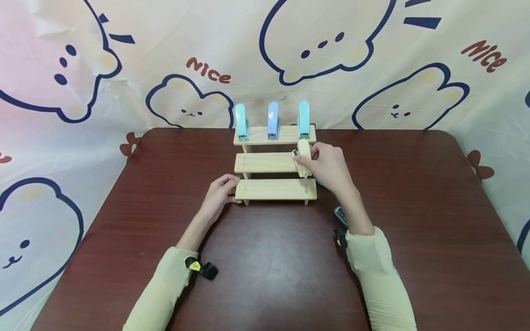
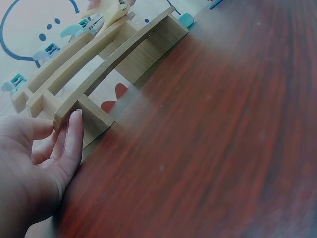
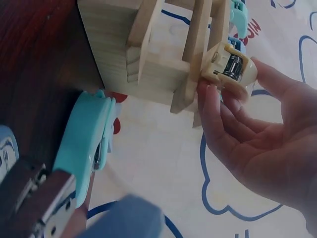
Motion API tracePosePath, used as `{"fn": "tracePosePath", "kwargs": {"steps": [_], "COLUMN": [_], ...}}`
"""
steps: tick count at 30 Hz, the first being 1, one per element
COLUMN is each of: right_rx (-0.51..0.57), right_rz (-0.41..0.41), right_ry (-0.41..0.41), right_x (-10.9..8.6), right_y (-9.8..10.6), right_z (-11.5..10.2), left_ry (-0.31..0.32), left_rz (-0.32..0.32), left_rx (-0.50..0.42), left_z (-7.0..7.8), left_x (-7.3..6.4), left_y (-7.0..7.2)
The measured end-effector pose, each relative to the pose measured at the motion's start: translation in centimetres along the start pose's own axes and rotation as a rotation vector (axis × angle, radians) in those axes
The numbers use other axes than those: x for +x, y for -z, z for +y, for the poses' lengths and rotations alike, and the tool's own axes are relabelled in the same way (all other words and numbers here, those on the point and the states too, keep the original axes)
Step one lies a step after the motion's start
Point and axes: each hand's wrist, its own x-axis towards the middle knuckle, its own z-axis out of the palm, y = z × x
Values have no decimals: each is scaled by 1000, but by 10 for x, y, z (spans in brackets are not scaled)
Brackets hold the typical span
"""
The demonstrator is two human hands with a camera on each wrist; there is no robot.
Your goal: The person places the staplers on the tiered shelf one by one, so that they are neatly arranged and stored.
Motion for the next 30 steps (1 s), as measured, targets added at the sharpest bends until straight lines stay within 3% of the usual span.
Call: {"fn": "tracePosePath", "kwargs": {"steps": [9, 30], "right_rx": [-24, -107], "right_rz": [69, 158], "right_ry": [27, -34], "right_x": [3, 1], "right_y": [-11, -24], "right_z": [-7, -18], "left_ry": [-6, -10], "left_rz": [-3, 9], "left_rx": [13, 15], "left_z": [0, 1], "left_x": [-1, -3], "left_y": [-1, 0]}}
